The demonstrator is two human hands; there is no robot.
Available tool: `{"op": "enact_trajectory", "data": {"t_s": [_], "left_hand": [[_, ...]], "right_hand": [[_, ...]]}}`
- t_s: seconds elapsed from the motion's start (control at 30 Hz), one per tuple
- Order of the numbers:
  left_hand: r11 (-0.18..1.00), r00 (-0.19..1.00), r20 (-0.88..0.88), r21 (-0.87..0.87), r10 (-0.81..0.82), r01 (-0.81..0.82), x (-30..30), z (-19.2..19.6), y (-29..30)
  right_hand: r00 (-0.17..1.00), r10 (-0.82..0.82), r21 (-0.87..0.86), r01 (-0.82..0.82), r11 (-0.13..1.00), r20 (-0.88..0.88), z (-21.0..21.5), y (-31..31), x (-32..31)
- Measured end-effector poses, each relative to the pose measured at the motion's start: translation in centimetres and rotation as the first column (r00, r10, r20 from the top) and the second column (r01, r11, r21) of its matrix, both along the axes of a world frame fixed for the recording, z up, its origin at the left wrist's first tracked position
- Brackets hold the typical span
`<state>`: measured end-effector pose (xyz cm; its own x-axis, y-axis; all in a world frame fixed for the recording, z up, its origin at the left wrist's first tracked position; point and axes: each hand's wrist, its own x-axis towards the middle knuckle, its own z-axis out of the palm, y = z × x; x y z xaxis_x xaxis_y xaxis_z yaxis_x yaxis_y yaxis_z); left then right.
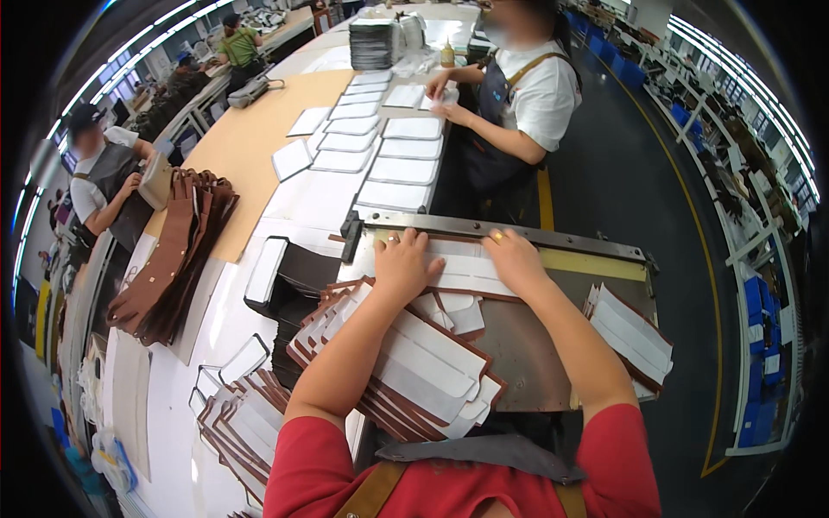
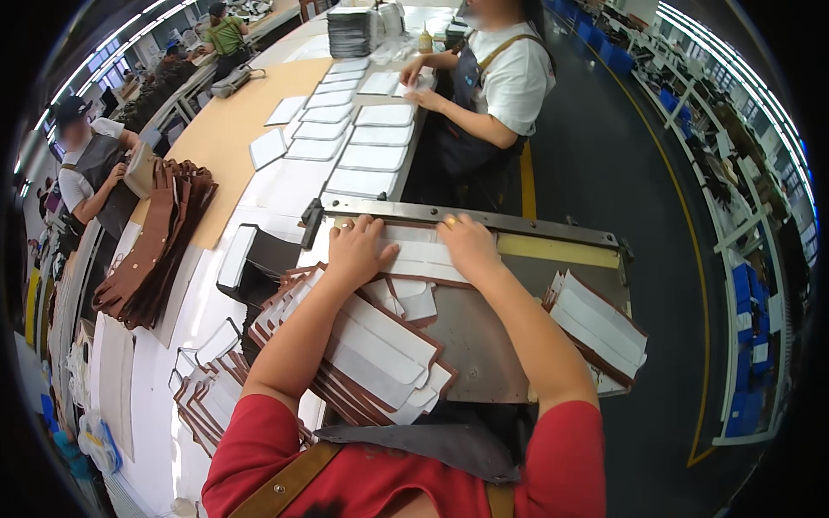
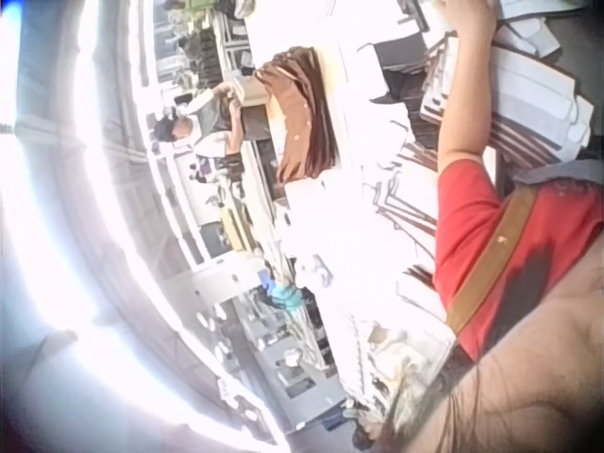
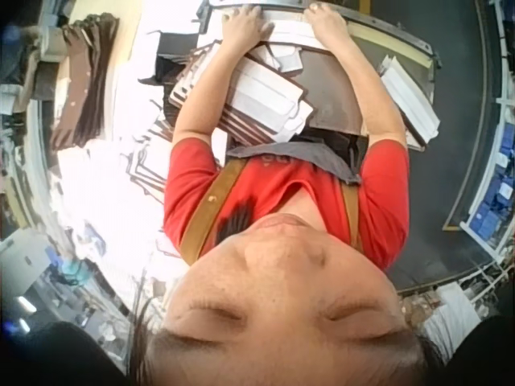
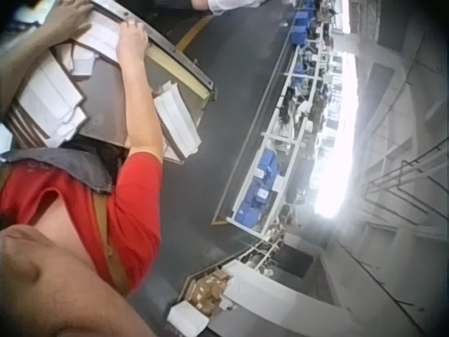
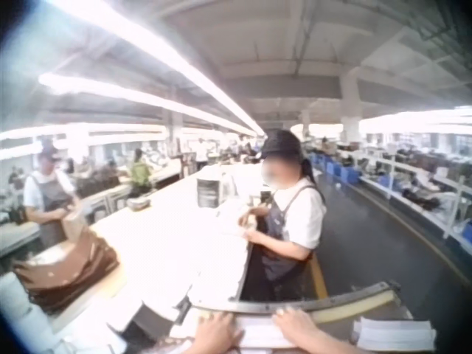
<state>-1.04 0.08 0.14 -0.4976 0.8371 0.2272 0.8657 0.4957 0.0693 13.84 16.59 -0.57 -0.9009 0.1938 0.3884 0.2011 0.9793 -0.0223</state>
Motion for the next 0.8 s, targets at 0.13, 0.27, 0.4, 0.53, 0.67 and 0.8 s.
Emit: {"op": "enact_trajectory", "data": {"t_s": [0.13,0.27,0.4,0.53,0.67,0.8], "left_hand": [[0.999,1.0,0.015,-0.034,0.008,-0.007,0.0,0.1,0.0],[0.999,0.997,0.071,-0.045,0.012,-0.009,-0.1,0.3,-0.1],[0.999,0.994,0.106,0.037,0.016,-0.02,-0.3,-0.2,-0.2],[0.998,0.992,0.115,0.053,-0.05,0.044,-0.2,0.2,0.5],[0.992,0.956,0.262,0.034,-0.13,0.125,-1.1,0.7,-0.2],[0.963,0.887,0.396,-0.022,-0.237,0.267,-0.7,1.7,-0.8]], "right_hand": [[0.99,-0.123,0.041,0.121,0.992,0.067,0.5,1.8,3.9],[0.945,-0.295,-0.047,0.304,0.951,0.144,1.5,2.4,5.8],[0.902,-0.392,-0.285,0.43,0.857,0.182,0.8,1.6,6.7],[0.915,-0.402,-0.496,0.336,0.801,-0.029,-0.8,1.5,7.7],[0.8,-0.506,-0.736,0.125,0.665,-0.321,2.9,-1.3,10.1],[0.644,-0.55,-0.705,0.024,0.709,-0.531,5.4,-0.9,18.9]]}}
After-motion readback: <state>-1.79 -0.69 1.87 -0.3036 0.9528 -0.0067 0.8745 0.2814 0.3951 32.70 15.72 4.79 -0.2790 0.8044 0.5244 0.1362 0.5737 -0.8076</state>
